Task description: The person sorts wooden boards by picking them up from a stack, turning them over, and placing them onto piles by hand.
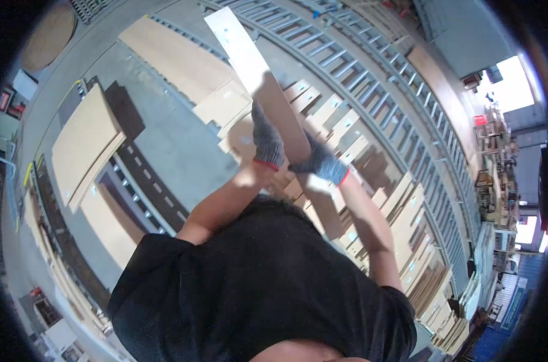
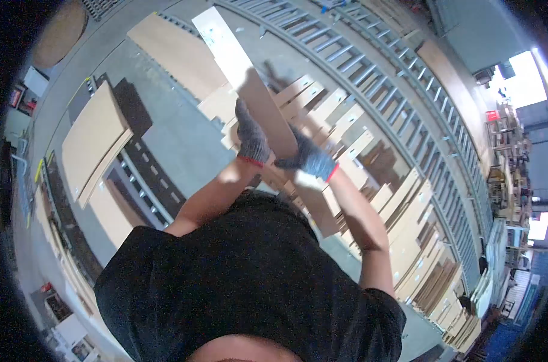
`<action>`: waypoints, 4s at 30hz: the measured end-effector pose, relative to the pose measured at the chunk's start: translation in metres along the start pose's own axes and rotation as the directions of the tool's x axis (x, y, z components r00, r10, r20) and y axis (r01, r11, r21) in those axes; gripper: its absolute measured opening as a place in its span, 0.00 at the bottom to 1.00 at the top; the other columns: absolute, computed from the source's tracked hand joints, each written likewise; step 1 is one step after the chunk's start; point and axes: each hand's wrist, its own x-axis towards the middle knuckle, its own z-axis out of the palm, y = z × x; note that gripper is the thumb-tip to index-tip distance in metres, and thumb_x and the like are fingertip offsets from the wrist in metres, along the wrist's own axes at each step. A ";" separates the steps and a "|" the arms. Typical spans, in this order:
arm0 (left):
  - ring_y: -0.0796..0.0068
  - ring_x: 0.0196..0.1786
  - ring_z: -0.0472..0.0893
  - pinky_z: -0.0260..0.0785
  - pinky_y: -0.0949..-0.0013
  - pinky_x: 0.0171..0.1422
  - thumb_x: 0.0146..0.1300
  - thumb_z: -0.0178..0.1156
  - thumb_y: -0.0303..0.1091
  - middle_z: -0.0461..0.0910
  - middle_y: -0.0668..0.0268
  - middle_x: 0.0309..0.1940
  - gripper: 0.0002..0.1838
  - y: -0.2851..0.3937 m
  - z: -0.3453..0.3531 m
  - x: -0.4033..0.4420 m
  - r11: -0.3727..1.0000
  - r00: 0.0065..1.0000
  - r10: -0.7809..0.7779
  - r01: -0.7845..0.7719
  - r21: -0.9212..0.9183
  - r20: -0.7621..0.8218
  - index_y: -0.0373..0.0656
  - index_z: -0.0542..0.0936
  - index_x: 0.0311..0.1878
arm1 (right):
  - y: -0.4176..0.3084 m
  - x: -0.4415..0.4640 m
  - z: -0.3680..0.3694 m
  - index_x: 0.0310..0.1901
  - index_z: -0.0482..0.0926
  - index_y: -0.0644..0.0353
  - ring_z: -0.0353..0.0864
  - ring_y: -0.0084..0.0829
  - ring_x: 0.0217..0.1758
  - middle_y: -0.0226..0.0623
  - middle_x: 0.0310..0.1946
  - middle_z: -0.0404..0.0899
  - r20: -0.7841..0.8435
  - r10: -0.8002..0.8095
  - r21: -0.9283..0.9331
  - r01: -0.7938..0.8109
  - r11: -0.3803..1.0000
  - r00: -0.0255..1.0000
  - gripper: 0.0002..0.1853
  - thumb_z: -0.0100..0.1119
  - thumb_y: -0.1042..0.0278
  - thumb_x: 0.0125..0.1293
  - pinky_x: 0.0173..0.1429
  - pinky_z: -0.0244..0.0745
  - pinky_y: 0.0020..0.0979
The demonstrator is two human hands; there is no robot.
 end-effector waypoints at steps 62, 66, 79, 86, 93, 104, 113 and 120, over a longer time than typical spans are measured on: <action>0.79 0.46 0.82 0.77 0.70 0.50 0.67 0.70 0.46 0.84 0.68 0.44 0.24 -0.096 -0.002 -0.254 0.696 0.880 -0.297 -0.066 0.715 0.372 0.38 0.81 0.56 | 0.044 -0.338 0.048 0.69 0.73 0.61 0.74 0.32 0.66 0.34 0.63 0.77 -0.121 0.282 0.837 -0.054 0.544 0.952 0.43 0.76 0.60 0.49 0.69 0.70 0.36; 0.78 0.43 0.83 0.78 0.70 0.46 0.65 0.72 0.49 0.85 0.67 0.41 0.26 -0.113 -0.009 -0.251 0.741 0.856 -0.344 -0.006 0.671 0.387 0.36 0.81 0.55 | 0.039 -0.350 0.046 0.69 0.73 0.62 0.73 0.32 0.67 0.34 0.63 0.77 -0.210 0.322 0.770 -0.047 0.636 0.923 0.40 0.74 0.64 0.52 0.70 0.70 0.38; 0.71 0.43 0.88 0.84 0.68 0.45 0.66 0.71 0.48 0.87 0.61 0.42 0.26 -0.125 -0.005 -0.208 0.694 0.649 -0.583 0.085 0.715 0.489 0.35 0.81 0.57 | 0.007 -0.353 0.052 0.66 0.76 0.65 0.82 0.32 0.60 0.37 0.56 0.84 -0.351 0.432 0.841 0.077 0.536 0.831 0.28 0.67 0.66 0.66 0.65 0.76 0.35; 0.67 0.50 0.87 0.83 0.65 0.54 0.72 0.62 0.41 0.86 0.59 0.50 0.22 -0.137 -0.014 -0.167 0.619 0.431 -0.769 0.315 0.719 0.473 0.37 0.80 0.62 | 0.003 -0.349 0.069 0.70 0.72 0.65 0.82 0.33 0.61 0.40 0.59 0.82 -0.528 0.520 0.758 0.097 0.645 0.671 0.32 0.68 0.68 0.64 0.64 0.78 0.35; 0.63 0.57 0.85 0.80 0.63 0.62 0.74 0.59 0.34 0.84 0.54 0.56 0.19 -0.138 0.003 -0.153 0.503 0.254 -0.864 0.482 0.717 0.436 0.33 0.79 0.62 | -0.004 -0.351 0.084 0.67 0.77 0.62 0.81 0.29 0.61 0.33 0.57 0.84 -0.662 0.559 0.706 0.164 0.689 0.499 0.29 0.68 0.74 0.63 0.67 0.72 0.32; 0.63 0.48 0.89 0.84 0.62 0.53 0.64 0.69 0.34 0.88 0.57 0.46 0.17 -0.174 0.008 -0.140 0.262 0.096 -0.962 0.580 0.772 0.255 0.37 0.85 0.54 | -0.041 -0.341 0.100 0.67 0.77 0.62 0.81 0.30 0.61 0.35 0.58 0.84 -0.579 0.757 0.814 0.258 0.520 0.302 0.30 0.68 0.72 0.61 0.66 0.76 0.34; 0.64 0.48 0.88 0.82 0.62 0.55 0.59 0.72 0.32 0.89 0.57 0.45 0.17 -0.191 -0.004 -0.140 0.197 0.052 -0.978 0.530 0.825 0.201 0.38 0.87 0.52 | -0.063 -0.325 0.119 0.61 0.80 0.65 0.83 0.29 0.56 0.38 0.53 0.86 -0.576 0.794 0.810 0.264 0.524 0.193 0.24 0.69 0.72 0.63 0.62 0.78 0.34; 0.63 0.48 0.88 0.83 0.61 0.54 0.58 0.73 0.31 0.89 0.57 0.44 0.17 -0.179 0.010 -0.138 0.137 0.019 -0.988 0.553 0.822 0.152 0.36 0.87 0.50 | -0.061 -0.325 0.126 0.63 0.78 0.64 0.82 0.32 0.58 0.39 0.55 0.84 -0.582 0.801 0.769 0.413 0.487 0.140 0.26 0.71 0.69 0.63 0.63 0.76 0.34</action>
